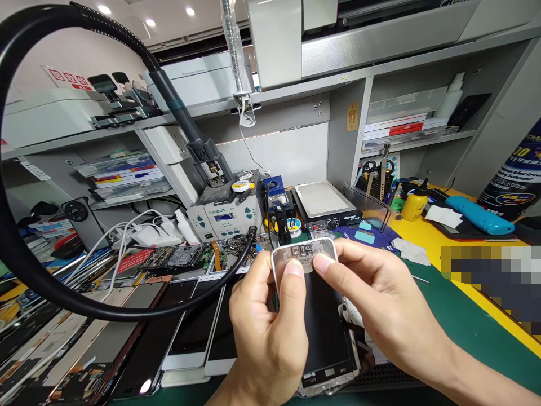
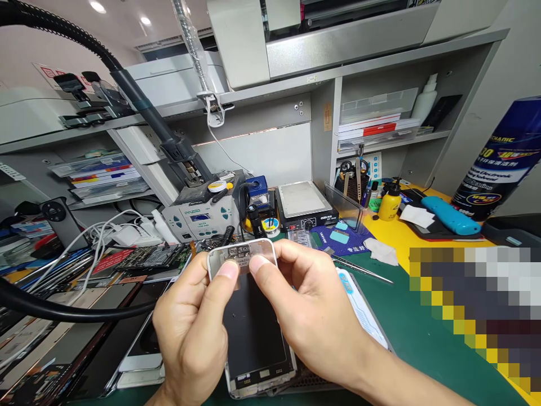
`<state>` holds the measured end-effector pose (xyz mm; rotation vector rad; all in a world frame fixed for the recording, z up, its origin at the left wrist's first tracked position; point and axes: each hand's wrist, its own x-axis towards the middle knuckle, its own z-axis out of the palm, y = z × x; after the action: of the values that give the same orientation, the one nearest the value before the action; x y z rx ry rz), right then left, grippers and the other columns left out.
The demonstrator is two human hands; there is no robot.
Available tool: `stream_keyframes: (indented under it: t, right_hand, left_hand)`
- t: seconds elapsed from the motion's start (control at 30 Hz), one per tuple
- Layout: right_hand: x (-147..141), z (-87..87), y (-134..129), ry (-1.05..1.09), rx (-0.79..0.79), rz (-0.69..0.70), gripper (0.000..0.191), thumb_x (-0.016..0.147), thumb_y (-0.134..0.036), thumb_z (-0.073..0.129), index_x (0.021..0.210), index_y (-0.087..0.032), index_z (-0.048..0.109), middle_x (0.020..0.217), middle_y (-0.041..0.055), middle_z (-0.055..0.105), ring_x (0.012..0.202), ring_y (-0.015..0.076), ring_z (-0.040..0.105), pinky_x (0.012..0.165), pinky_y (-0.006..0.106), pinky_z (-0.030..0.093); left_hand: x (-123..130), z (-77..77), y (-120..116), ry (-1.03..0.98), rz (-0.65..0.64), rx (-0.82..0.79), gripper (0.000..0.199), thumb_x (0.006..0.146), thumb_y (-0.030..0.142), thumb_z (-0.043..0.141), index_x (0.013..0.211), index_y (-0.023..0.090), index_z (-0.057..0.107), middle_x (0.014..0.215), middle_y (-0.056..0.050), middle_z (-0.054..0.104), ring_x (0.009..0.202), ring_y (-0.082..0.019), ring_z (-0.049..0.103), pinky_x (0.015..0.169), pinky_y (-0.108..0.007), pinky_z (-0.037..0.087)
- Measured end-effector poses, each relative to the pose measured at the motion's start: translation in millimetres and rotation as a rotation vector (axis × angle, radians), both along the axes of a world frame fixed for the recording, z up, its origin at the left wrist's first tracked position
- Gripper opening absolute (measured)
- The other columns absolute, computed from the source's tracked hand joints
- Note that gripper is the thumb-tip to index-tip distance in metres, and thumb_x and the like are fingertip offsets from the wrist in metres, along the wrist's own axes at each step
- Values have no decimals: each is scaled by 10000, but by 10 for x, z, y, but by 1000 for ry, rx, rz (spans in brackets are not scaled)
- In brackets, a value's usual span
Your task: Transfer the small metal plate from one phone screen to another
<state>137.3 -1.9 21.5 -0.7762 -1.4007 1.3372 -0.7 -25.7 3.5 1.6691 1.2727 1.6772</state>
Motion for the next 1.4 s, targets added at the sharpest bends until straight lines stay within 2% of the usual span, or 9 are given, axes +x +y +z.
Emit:
stream_keyframes:
  t: [0.2, 0.6, 0.77, 0.97, 1.23, 1.4]
  right_hand:
    - [6, 0, -9, -6, -5, -6, 273, 945, -389, 623, 744, -209, 582, 713, -5, 515, 658, 150, 452, 698, 281, 507]
    - [-5, -9, 8, 4, 3, 0, 276, 950, -380, 622, 735, -212, 578, 709, -12, 518, 648, 144, 449, 722, 284, 507]
    - [-2, -27, 7, 9, -8, 9, 237, 948, -378, 631, 775, -217, 615, 723, -8, 545, 649, 147, 464, 665, 273, 481]
    - [-8, -33, 7, 8, -19, 9, 248, 955, -380, 631, 769, -218, 612, 722, -14, 535, 689, 150, 486, 770, 283, 507]
    - [-6, -68, 21, 26, -9, 18, 255, 949, -392, 647, 774, -209, 613, 727, -23, 515, 681, 133, 463, 783, 269, 517]
    - [-6, -82, 17, 54, -25, 38, 229, 944, -386, 661, 802, -210, 635, 748, -19, 548, 710, 135, 504, 796, 267, 519]
  left_hand:
    - [21, 5, 20, -9, 7, -12, 273, 1013, 323, 508, 772, 198, 533, 668, 42, 465, 596, -106, 377, 544, -241, 349]
    - [7, -11, 9, -62, -25, -51, 280, 1019, 360, 510, 787, 205, 525, 674, 42, 462, 606, -115, 375, 550, -259, 345]
    - [12, -9, 13, -65, -9, -50, 282, 1013, 355, 515, 776, 202, 528, 678, 36, 471, 607, -117, 384, 549, -263, 339]
    - [10, -16, 14, -62, -17, -45, 292, 1020, 344, 502, 764, 204, 511, 669, 42, 443, 602, -115, 366, 548, -267, 327]
    - [3, -32, 13, -68, -14, -50, 297, 1024, 354, 499, 769, 203, 515, 667, 45, 441, 600, -113, 360, 542, -267, 322]
    - [12, -41, 16, -102, -28, -58, 284, 1025, 358, 492, 792, 200, 531, 695, 32, 472, 620, -120, 387, 560, -270, 341]
